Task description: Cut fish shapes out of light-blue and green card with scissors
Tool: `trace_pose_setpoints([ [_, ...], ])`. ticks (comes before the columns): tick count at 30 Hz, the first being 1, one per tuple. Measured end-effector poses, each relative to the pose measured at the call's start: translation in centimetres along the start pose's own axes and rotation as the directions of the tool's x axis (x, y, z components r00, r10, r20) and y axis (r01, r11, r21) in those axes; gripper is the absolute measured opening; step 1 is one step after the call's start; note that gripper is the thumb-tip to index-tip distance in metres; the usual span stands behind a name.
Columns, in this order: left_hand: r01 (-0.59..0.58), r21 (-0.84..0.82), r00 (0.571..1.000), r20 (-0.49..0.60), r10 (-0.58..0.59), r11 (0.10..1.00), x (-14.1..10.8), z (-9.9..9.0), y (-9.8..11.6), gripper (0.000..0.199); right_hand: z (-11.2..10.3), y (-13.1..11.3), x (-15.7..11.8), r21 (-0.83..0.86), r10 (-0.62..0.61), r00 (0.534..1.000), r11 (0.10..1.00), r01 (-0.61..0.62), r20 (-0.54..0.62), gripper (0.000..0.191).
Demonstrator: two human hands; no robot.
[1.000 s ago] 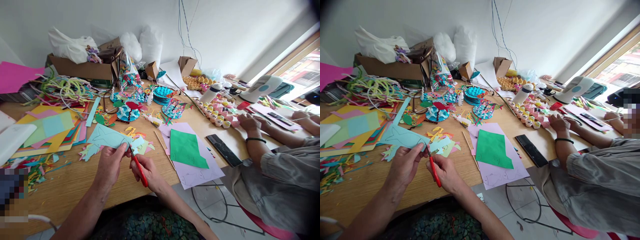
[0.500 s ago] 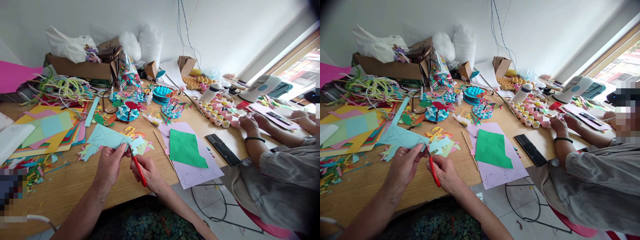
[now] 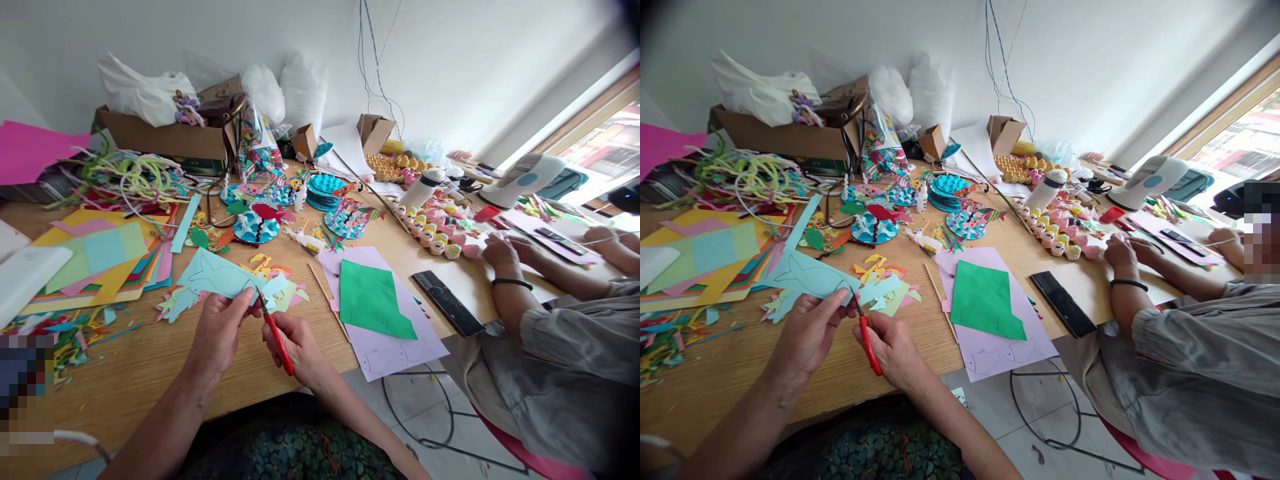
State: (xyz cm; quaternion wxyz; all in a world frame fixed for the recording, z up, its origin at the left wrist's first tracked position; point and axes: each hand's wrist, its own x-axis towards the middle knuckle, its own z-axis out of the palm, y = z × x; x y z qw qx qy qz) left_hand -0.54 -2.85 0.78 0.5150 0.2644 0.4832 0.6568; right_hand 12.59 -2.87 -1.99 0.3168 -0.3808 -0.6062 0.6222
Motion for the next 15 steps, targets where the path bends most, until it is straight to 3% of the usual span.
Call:
trace_pose_setpoints([
  [15,0.084,0.027,0.996,-0.013,-0.084,0.996,-0.36,0.14,0.23,0.011,0.03,0.02,0.04,0.056,0.013,1.000,0.998,-0.014,0.016,0.037],
])
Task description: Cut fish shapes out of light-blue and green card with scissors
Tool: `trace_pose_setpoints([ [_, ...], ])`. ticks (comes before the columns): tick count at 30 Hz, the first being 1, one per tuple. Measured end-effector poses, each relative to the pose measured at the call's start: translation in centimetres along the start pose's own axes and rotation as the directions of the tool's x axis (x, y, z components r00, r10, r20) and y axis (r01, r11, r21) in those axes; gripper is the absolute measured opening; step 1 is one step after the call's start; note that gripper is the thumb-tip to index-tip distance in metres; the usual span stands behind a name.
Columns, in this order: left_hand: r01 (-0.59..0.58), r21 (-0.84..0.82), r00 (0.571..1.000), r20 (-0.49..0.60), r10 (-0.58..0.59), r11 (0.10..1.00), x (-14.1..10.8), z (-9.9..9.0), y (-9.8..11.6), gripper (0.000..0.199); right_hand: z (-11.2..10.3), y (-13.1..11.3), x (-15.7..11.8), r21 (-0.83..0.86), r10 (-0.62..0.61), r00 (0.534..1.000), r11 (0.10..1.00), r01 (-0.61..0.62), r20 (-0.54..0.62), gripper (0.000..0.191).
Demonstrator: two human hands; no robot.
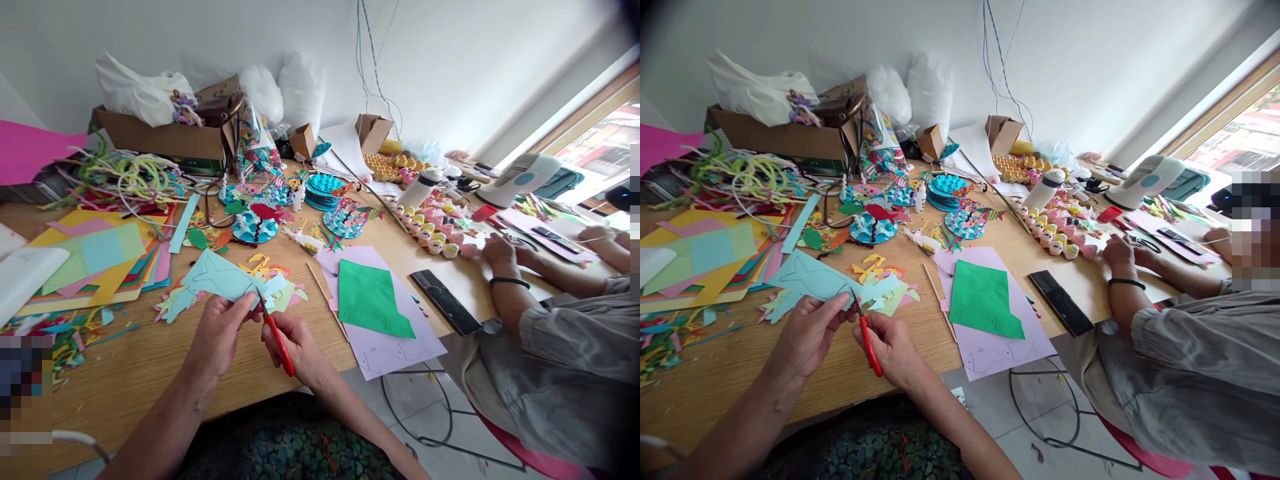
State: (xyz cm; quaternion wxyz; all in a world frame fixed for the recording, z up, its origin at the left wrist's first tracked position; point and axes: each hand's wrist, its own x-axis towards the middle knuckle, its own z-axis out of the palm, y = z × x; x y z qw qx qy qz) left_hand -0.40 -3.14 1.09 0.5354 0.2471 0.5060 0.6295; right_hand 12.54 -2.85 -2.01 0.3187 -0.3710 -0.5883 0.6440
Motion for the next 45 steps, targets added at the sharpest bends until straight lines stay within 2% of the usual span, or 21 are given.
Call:
trace_pose_setpoints([
  [6,-0.004,0.028,0.999,0.039,0.003,1.000,0.05,-0.15,0.10,0.013,-0.06,0.19,-0.03,-0.020,-0.025,1.000,0.999,0.025,-0.006,0.032],
  [17,0.000,0.040,0.998,0.065,-0.003,0.999,0.26,-0.24,0.01,0.013,-0.06,-0.30,-0.25,-0.067,0.002,0.999,0.998,-0.005,-0.035,0.042],
  [26,-0.094,0.052,0.995,0.051,0.091,0.994,0.13,-0.24,0.17,0.015,-0.10,-0.54,-0.32,-0.076,-0.001,1.000,0.997,-0.001,-0.017,0.046],
  [34,-0.054,0.067,0.998,0.010,0.054,0.996,-0.15,-0.17,0.16,0.012,-0.08,-0.33,-0.26,-0.079,-0.015,1.000,0.997,0.013,-0.023,0.043],
  [45,-0.059,0.072,0.997,0.059,0.055,0.996,0.16,-0.47,0.04,0.012,-0.13,-0.58,-0.54,-0.088,0.006,1.000,0.996,-0.007,-0.015,0.043],
])
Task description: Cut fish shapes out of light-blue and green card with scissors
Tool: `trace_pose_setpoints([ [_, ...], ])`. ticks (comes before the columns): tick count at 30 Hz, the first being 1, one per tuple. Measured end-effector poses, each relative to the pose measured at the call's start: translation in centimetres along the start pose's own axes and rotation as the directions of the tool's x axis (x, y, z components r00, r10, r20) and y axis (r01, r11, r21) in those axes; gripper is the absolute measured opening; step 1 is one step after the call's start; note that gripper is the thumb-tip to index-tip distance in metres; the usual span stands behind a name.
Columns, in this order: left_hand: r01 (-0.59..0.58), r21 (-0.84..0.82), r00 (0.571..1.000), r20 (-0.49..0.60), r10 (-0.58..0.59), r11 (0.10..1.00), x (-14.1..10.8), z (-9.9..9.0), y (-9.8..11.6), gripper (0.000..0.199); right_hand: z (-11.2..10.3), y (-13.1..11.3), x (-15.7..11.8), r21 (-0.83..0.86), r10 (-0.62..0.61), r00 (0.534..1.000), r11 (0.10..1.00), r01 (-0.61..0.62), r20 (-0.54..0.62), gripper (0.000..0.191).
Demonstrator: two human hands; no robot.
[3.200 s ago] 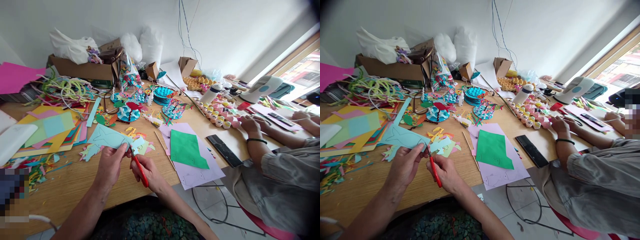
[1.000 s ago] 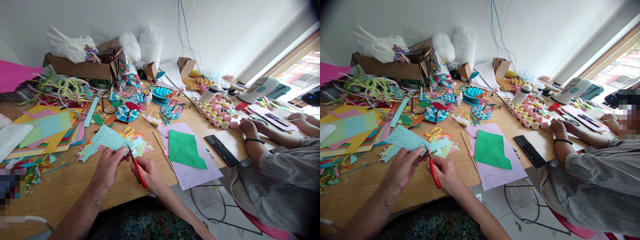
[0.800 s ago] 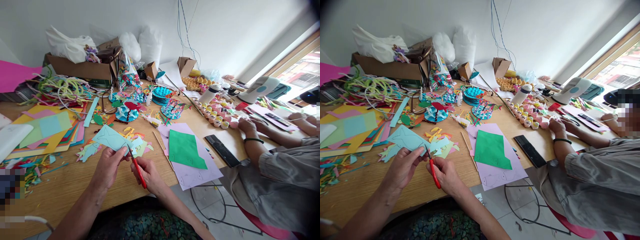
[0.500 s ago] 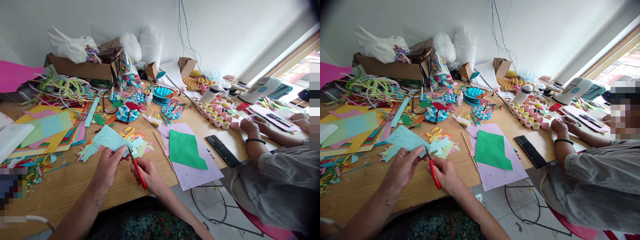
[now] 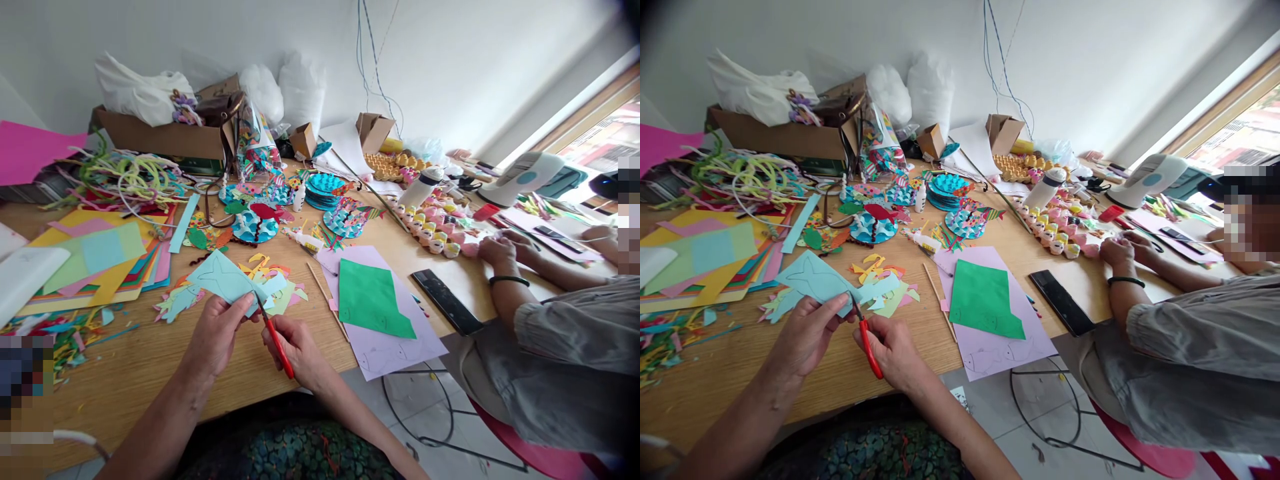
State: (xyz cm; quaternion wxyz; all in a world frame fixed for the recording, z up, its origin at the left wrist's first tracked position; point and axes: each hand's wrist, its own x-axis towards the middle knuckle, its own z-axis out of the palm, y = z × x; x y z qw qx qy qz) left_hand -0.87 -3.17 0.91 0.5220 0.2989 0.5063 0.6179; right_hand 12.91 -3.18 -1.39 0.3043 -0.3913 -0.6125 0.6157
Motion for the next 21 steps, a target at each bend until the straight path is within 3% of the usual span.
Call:
trace_pose_setpoints([
  [21,0.063,0.012,0.997,0.036,-0.063,0.998,-0.13,-0.03,0.17,0.011,-0.39,0.22,-0.08,-0.030,-0.022,1.000,0.999,0.022,0.013,0.042],
])
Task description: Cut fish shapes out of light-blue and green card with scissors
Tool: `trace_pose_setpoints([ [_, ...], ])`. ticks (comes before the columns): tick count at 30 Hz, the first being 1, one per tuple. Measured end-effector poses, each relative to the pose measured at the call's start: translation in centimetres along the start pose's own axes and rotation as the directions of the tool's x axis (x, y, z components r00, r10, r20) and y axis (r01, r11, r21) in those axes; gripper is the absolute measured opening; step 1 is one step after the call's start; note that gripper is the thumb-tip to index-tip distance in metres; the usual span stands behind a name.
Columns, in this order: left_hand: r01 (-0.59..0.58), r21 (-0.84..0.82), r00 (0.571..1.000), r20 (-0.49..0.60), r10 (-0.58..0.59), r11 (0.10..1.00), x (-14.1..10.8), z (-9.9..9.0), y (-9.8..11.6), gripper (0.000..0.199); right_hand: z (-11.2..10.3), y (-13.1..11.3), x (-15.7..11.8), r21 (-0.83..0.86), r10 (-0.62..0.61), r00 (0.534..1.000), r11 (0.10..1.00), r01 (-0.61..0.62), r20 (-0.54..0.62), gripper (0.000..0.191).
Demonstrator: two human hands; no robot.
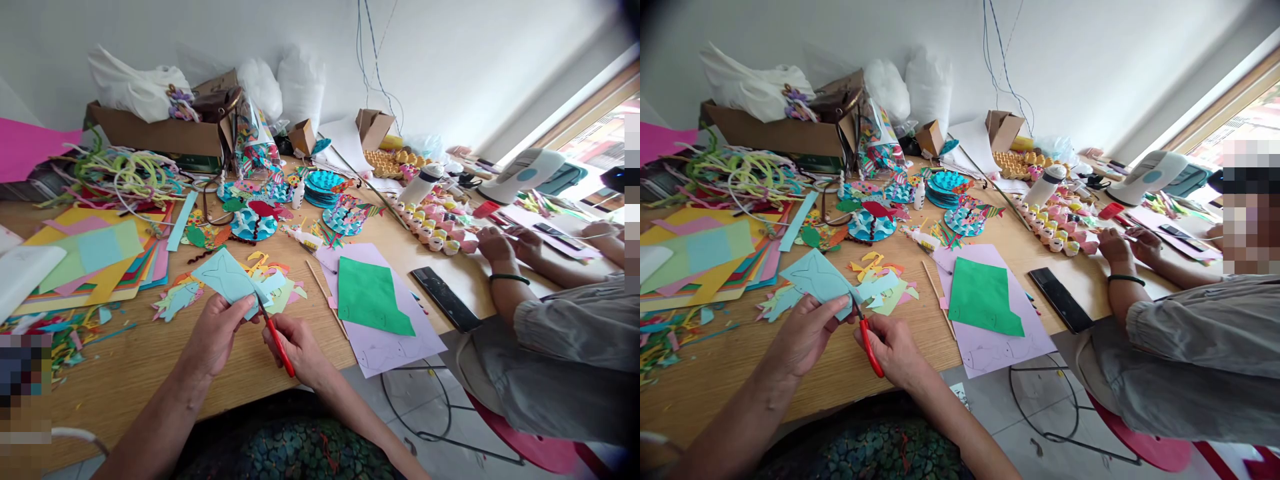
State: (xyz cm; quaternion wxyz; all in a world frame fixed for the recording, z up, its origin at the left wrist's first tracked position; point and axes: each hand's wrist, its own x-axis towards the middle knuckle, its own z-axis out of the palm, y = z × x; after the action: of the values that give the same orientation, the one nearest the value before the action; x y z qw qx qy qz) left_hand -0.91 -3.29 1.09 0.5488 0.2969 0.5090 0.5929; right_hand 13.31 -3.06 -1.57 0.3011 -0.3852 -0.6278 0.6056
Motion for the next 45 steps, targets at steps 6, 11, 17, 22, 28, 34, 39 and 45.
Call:
trace_pose_setpoints([
  [6,0.018,0.006,1.000,0.010,-0.018,1.000,0.12,-0.14,0.08,0.010,0.01,-0.10,0.00,-0.031,0.000,1.000,1.000,0.000,-0.001,0.043],
  [11,0.020,0.001,1.000,0.012,-0.020,1.000,-0.01,-0.11,0.17,0.010,-0.05,0.17,-0.08,-0.028,-0.017,1.000,0.999,0.017,-0.002,0.037],
  [17,0.016,-0.046,1.000,-0.017,-0.017,0.999,0.08,-0.17,-0.04,0.013,-0.17,0.33,-0.09,-0.046,-0.041,0.999,0.998,0.041,0.007,0.035],
  [22,-0.024,-0.071,0.996,-0.088,0.018,0.997,0.21,-0.15,-0.21,0.016,-0.10,0.36,-0.11,-0.034,-0.029,0.999,0.999,0.030,0.019,0.035],
  [28,-0.039,-0.058,0.997,-0.062,0.036,0.998,0.27,-0.08,-0.20,0.017,-0.07,0.24,-0.10,-0.004,-0.007,1.000,1.000,0.007,0.015,0.036],
  [34,-0.039,-0.029,0.999,-0.037,0.038,0.999,0.34,-0.12,-0.38,0.018,-0.05,0.31,-0.03,0.006,-0.007,1.000,1.000,0.007,0.012,0.036],
  [39,-0.041,-0.025,0.998,-0.047,0.039,0.999,0.24,-0.19,-0.43,0.018,-0.06,0.33,-0.03,0.004,0.015,1.000,1.000,-0.015,0.007,0.037],
  [45,-0.016,-0.035,0.997,-0.078,0.013,0.999,0.34,-0.13,-0.51,0.018,-0.03,0.54,-0.06,-0.017,-0.005,1.000,1.000,0.005,-0.009,0.039],
])
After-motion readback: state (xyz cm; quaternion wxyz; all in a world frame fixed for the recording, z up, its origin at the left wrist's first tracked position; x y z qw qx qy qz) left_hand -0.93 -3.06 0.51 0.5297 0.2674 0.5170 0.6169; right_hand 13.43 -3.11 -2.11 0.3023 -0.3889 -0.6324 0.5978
